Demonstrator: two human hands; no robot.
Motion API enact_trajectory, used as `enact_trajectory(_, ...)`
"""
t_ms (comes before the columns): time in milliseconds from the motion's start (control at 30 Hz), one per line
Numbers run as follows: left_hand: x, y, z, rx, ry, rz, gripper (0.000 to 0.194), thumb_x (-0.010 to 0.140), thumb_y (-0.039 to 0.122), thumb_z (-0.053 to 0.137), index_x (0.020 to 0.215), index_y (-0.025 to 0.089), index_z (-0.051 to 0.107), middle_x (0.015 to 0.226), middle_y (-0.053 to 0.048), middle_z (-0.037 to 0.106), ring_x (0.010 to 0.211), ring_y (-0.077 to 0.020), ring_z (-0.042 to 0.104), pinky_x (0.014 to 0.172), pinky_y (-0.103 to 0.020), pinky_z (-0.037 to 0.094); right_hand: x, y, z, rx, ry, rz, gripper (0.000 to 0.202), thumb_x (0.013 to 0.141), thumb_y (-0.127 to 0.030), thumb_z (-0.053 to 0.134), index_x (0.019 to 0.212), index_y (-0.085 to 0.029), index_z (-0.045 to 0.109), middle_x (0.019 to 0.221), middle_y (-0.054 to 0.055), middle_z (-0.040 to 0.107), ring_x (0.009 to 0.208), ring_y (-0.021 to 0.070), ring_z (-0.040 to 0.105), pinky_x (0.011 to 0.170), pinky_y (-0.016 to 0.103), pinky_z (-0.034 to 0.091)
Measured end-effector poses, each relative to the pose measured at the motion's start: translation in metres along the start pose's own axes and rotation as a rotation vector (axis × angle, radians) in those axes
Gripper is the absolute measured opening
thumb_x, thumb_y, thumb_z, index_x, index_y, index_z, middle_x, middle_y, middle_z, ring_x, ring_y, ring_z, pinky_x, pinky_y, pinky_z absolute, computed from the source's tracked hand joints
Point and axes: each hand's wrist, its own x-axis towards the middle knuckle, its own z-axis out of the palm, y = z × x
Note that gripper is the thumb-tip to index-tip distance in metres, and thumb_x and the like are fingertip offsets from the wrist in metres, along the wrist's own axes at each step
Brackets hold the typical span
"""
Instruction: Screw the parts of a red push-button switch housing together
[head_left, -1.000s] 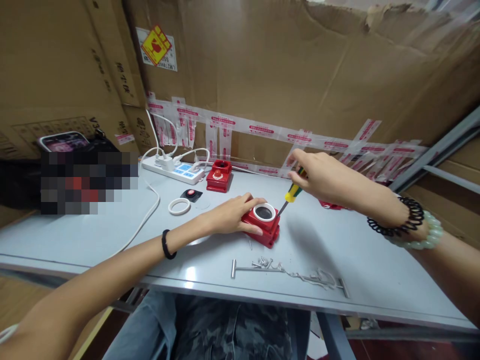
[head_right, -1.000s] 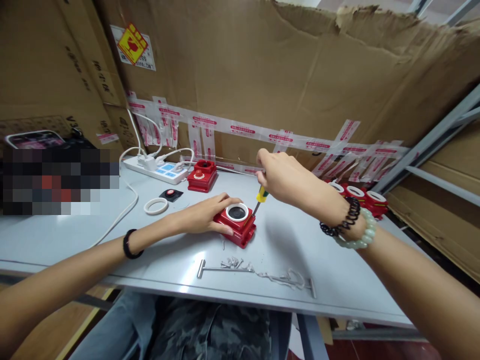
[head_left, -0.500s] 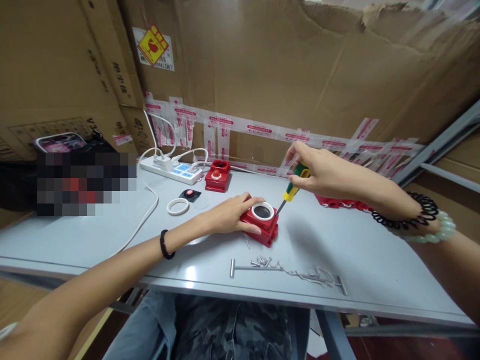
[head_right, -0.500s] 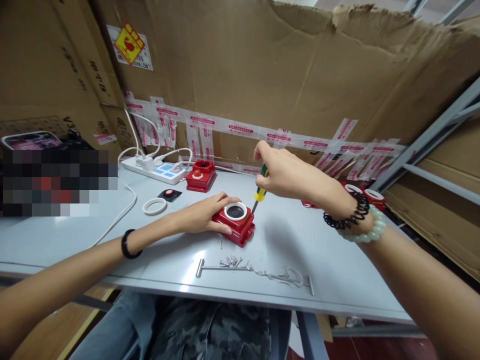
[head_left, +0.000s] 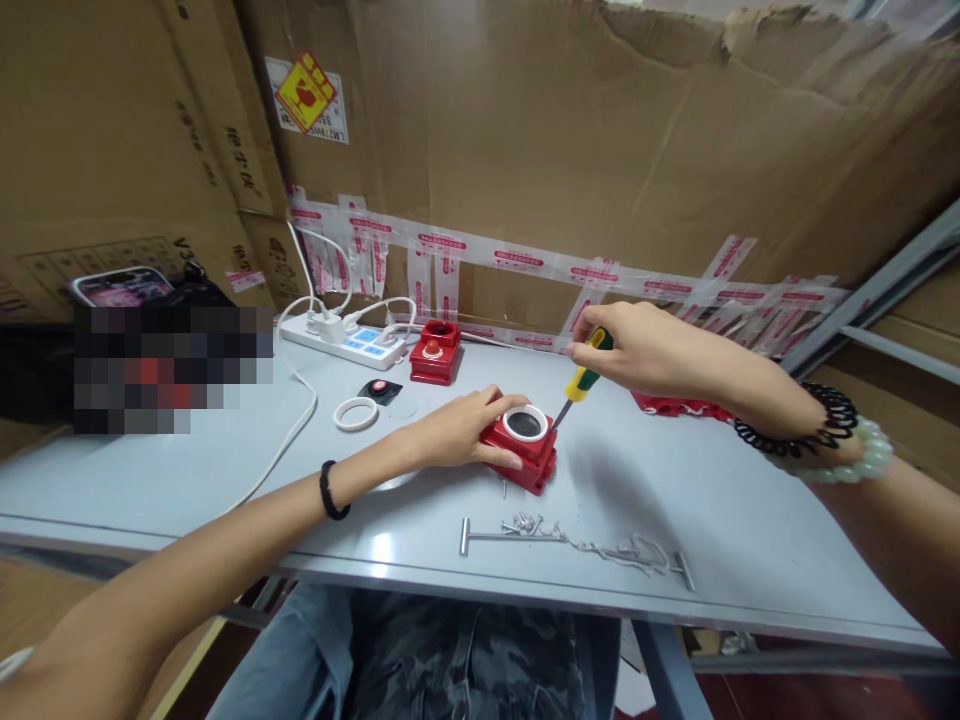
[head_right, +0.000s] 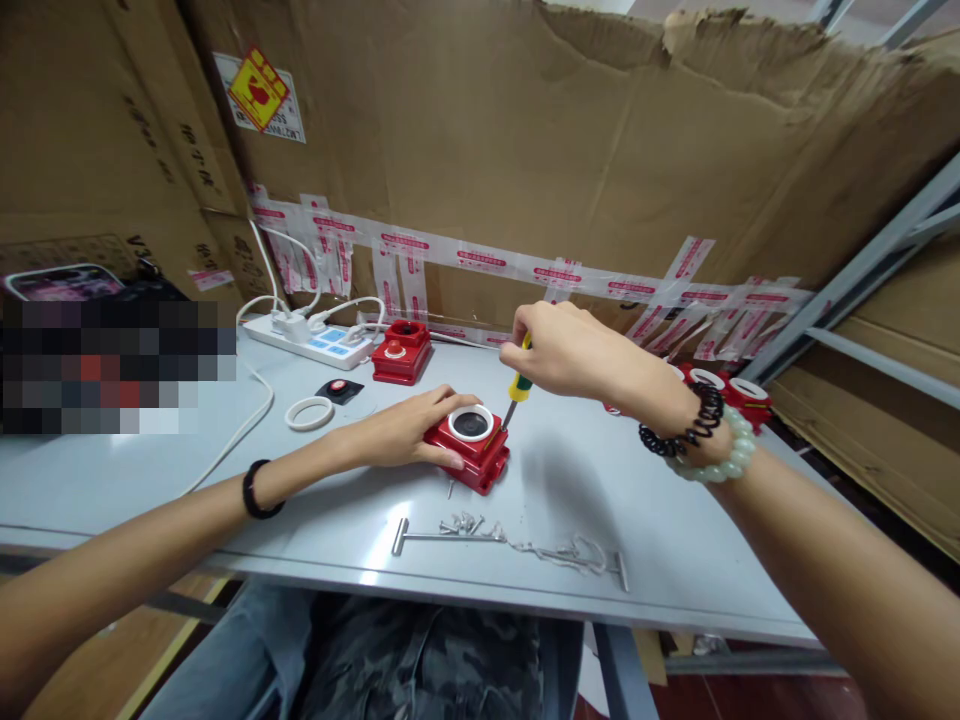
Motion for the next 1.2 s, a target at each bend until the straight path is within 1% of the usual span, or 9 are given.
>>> enact_trajectory(100,0.0003,0.0002,-0.0001,-0.004,-0.001,-0.002,0.071,0.078,0.063,0.056,0.136,0.026,0.035,0.108,-0.008,0.047,0.089,-0.023,0.054,0.081,-0.035,0.045,0.0005,0.0008,0.002,0.005,0.052,0.008,0.026,0.087,-0.037,0.039,0.086,-0.02,0.059,0.081,0.008,0.066,0.075,0.0214,0.059,0.063,0.031,0.04)
enact_trajectory(233,0.0003,-0.0003,0.0005,-0.011,0.002,0.005,0.071,0.079,0.063,0.056,0.136,0.026,0.036,0.108,-0.008,0.048,0.088,-0.0228,0.054,0.081,-0.036,0.045,0.0013,0.0044,0.0034,0.04,0.071,-0.056,0.02,0.079,-0.025,0.049,0.097,-0.021,0.056,0.089,0.006,0.066,0.079,0.02,0.058,0.065,0.03,0.041)
enact_trajectory(400,0.0004,-0.0006,0.0007,-0.005,0.004,0.005,0.071,0.079,0.064,0.055,0.135,0.026,0.036,0.107,-0.007,0.048,0.086,-0.0226,0.054,0.08,-0.036,0.045,0.0013,0.0049,0.004,0.051,0.055,0.0,0.02,0.082,-0.034,0.047,0.084,-0.02,0.06,0.082,0.007,0.066,0.077,0.0213,0.058,0.063,0.031,0.041)
enact_trajectory(467,0.0005,-0.0008,0.0007,-0.003,0.001,0.004,0.071,0.079,0.064,0.055,0.135,0.026,0.036,0.107,-0.007,0.048,0.086,-0.0225,0.054,0.08,-0.036,0.045,0.0013,0.0051,0.0053,0.06,0.074,-0.004,0.02,0.084,-0.033,0.044,0.089,-0.02,0.059,0.084,0.007,0.066,0.079,0.0214,0.058,0.063,0.031,0.041)
enact_trajectory(600,0.0006,-0.0019,0.0011,0.001,0.003,0.009,0.072,0.078,0.065,0.056,0.136,0.026,0.035,0.107,-0.008,0.047,0.087,-0.0229,0.054,0.079,-0.035,0.045,0.0007,0.0043,0.0057,0.07,0.051,-0.077,0.022,0.076,-0.026,0.053,0.097,-0.022,0.056,0.089,0.005,0.065,0.081,0.0199,0.057,0.064,0.03,0.041)
enact_trajectory(733,0.0006,-0.0025,0.0013,0.005,0.006,0.01,0.07,0.079,0.064,0.055,0.135,0.027,0.035,0.107,-0.007,0.047,0.087,-0.0223,0.054,0.079,-0.035,0.045,0.0004,0.0023,0.0049,0.033,0.08,-0.007,0.021,0.082,-0.038,0.048,0.084,-0.02,0.059,0.08,0.006,0.064,0.074,0.0208,0.057,0.061,0.031,0.039)
enact_trajectory(900,0.0004,-0.0016,0.0007,-0.006,0.002,0.009,0.07,0.079,0.063,0.056,0.135,0.027,0.035,0.107,-0.007,0.047,0.088,-0.0225,0.054,0.08,-0.035,0.045,-0.0001,0.0035,0.0049,0.092,0.085,-0.064,0.018,0.076,-0.026,0.052,0.093,-0.021,0.058,0.085,0.004,0.065,0.076,0.0193,0.057,0.063,0.029,0.041)
enact_trajectory(1067,0.0005,-0.0009,0.0004,-0.001,0.004,0.014,0.071,0.079,0.063,0.056,0.136,0.026,0.035,0.107,-0.007,0.047,0.088,-0.0225,0.054,0.08,-0.035,0.044,-0.0001,0.003,0.0068,0.064,0.136,-0.015,0.018,0.081,-0.034,0.048,0.086,-0.02,0.058,0.082,0.006,0.065,0.075,0.0211,0.057,0.063,0.032,0.04)
enact_trajectory(1200,0.0006,-0.0007,0.0004,-0.002,0.004,0.009,0.07,0.079,0.064,0.055,0.135,0.027,0.036,0.106,-0.007,0.047,0.087,-0.022,0.054,0.08,-0.035,0.044,0.0002,0.0042,0.0081,0.099,0.145,-0.054,0.022,0.077,-0.026,0.051,0.097,-0.02,0.055,0.087,0.006,0.065,0.08,0.0212,0.057,0.065,0.031,0.041)
